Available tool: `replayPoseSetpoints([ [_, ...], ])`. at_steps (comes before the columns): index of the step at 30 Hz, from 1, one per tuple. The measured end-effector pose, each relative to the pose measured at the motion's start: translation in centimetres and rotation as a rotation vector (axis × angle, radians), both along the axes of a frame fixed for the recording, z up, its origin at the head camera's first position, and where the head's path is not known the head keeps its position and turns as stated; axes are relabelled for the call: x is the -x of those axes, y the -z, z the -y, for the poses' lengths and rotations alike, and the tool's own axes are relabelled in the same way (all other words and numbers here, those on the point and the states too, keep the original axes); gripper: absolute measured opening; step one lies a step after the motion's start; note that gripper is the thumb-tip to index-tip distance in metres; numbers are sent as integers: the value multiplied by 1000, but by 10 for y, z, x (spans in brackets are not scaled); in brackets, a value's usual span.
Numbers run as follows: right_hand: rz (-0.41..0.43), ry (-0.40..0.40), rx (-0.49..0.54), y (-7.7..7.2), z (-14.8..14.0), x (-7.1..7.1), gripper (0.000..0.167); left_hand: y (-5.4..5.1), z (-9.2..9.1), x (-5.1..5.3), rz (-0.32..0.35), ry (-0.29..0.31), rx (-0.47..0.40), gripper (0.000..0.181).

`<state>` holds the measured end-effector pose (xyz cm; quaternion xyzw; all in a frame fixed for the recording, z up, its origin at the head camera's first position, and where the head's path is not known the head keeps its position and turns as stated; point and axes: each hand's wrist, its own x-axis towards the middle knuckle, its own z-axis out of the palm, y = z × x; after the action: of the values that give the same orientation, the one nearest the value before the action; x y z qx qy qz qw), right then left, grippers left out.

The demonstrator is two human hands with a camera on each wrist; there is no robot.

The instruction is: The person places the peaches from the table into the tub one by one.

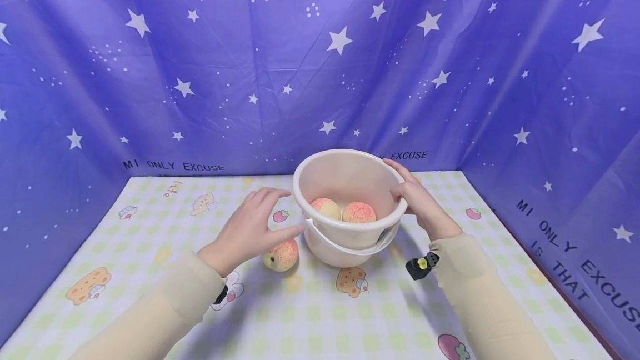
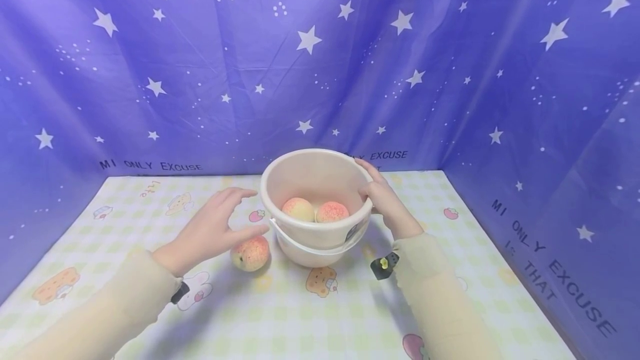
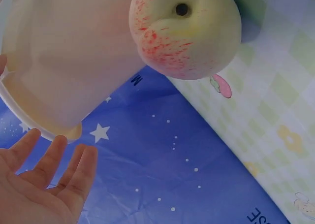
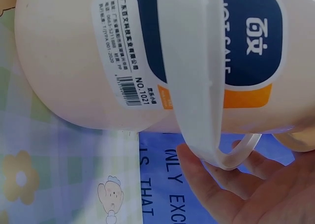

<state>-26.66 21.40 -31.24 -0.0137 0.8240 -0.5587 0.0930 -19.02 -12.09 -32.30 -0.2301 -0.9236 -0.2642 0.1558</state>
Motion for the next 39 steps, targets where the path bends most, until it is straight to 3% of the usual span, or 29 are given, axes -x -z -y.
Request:
replayPoseSetpoints([
  [11, 6, 4, -4, 1, -1, 1, 99, 11, -2, -2, -8, 8, 25, 69],
  [25, 3, 9, 3, 2, -1, 1, 99, 25, -3, -3, 45, -7, 45, 70],
  [39, -4, 17, 3, 1, 0, 0, 98, 41, -1, -3, 134, -33, 138, 79],
])
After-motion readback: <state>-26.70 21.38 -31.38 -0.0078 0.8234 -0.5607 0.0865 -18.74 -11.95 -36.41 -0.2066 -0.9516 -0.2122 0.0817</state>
